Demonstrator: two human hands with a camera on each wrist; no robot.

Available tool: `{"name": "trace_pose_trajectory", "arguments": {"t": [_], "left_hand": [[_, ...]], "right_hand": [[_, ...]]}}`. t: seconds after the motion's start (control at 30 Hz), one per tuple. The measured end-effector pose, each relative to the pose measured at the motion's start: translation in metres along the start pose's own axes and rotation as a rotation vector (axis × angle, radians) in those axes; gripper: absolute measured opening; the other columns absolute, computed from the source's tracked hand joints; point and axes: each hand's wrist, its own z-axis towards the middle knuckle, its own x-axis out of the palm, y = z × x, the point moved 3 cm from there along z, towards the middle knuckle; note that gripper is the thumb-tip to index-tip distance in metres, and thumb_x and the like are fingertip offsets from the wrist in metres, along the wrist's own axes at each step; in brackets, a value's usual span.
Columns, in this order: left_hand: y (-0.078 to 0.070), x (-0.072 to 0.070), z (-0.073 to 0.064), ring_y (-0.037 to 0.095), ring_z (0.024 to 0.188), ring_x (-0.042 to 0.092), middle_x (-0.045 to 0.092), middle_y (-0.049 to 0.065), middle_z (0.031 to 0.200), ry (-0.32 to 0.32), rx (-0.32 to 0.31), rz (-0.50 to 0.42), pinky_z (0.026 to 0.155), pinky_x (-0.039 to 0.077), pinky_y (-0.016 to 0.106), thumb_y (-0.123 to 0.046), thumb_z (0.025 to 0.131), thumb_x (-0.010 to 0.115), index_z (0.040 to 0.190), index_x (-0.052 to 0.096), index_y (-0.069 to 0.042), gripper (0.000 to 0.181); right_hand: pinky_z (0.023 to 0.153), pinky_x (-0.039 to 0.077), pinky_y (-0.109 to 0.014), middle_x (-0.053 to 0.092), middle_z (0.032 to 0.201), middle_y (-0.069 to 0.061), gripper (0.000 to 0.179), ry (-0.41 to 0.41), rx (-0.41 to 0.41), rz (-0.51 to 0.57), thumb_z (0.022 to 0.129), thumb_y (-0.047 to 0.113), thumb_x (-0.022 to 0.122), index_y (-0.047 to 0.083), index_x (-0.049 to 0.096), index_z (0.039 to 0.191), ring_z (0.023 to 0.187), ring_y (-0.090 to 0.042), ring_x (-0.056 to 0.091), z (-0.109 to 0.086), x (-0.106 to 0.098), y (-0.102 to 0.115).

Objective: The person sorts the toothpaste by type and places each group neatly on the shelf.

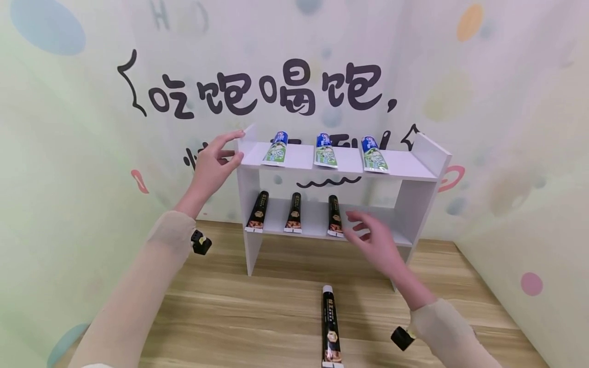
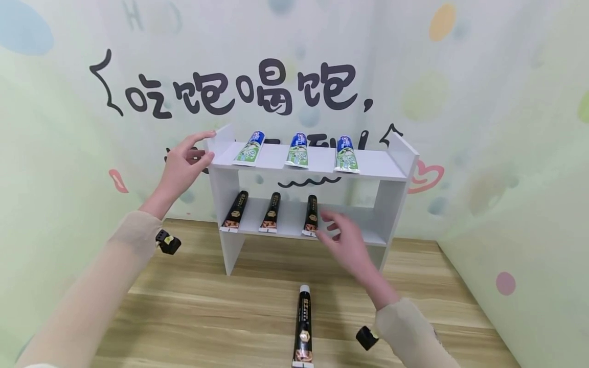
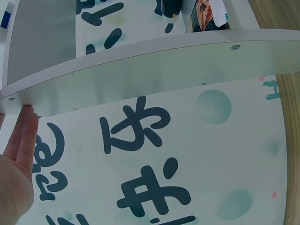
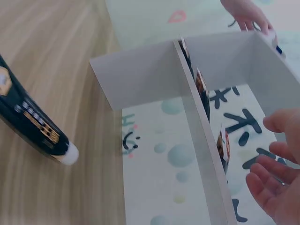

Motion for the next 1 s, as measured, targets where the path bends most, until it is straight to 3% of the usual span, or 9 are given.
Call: {"name": "trace_pose_trajectory", "arguments": {"t": [0.3, 0.67, 0.8, 1.0], "left_hand": [[0.000, 0.000, 0.000, 0.027, 0.109, 0.071, 0.054, -0.008, 0.147, 0.000, -0.009, 0.003, 0.085, 0.061, 0.028, -0.020, 0.095, 0.064, 0.136, 0.058, -0.029, 0.043], [0.000, 0.001, 0.002, 0.027, 0.108, 0.071, 0.055, -0.008, 0.146, 0.000, -0.007, -0.004, 0.085, 0.061, 0.031, -0.020, 0.095, 0.064, 0.136, 0.059, -0.030, 0.043], [0.000, 0.001, 0.002, 0.027, 0.108, 0.071, 0.055, -0.008, 0.146, -0.001, -0.008, 0.000, 0.084, 0.060, 0.026, -0.020, 0.095, 0.064, 0.136, 0.059, -0.030, 0.043], [0.001, 0.001, 0.001, 0.028, 0.107, 0.071, 0.055, -0.007, 0.146, -0.005, -0.005, -0.004, 0.076, 0.055, 0.014, -0.019, 0.094, 0.064, 0.136, 0.059, -0.029, 0.043]], "right_hand": [[0.083, 0.059, -0.046, 0.063, 0.131, -0.013, 0.051, -0.074, -0.029, -0.013, 0.089, 0.014, 0.072, 0.007, 0.055, 0.136, 0.107, -0.028, 0.063, -0.028, 0.008, 0.006], [0.081, 0.059, -0.034, 0.064, 0.127, -0.010, 0.049, -0.117, -0.013, -0.063, 0.086, 0.014, 0.075, 0.008, 0.058, 0.132, 0.104, -0.020, 0.061, -0.055, 0.023, 0.003], [0.080, 0.058, -0.030, 0.064, 0.125, -0.008, 0.050, -0.123, 0.000, -0.070, 0.085, 0.015, 0.076, 0.008, 0.058, 0.131, 0.104, -0.020, 0.061, -0.061, 0.028, -0.001], [0.080, 0.059, -0.036, 0.064, 0.123, -0.009, 0.051, -0.116, 0.022, -0.066, 0.084, 0.015, 0.077, 0.006, 0.058, 0.130, 0.103, -0.021, 0.061, -0.068, 0.035, -0.007]]}}
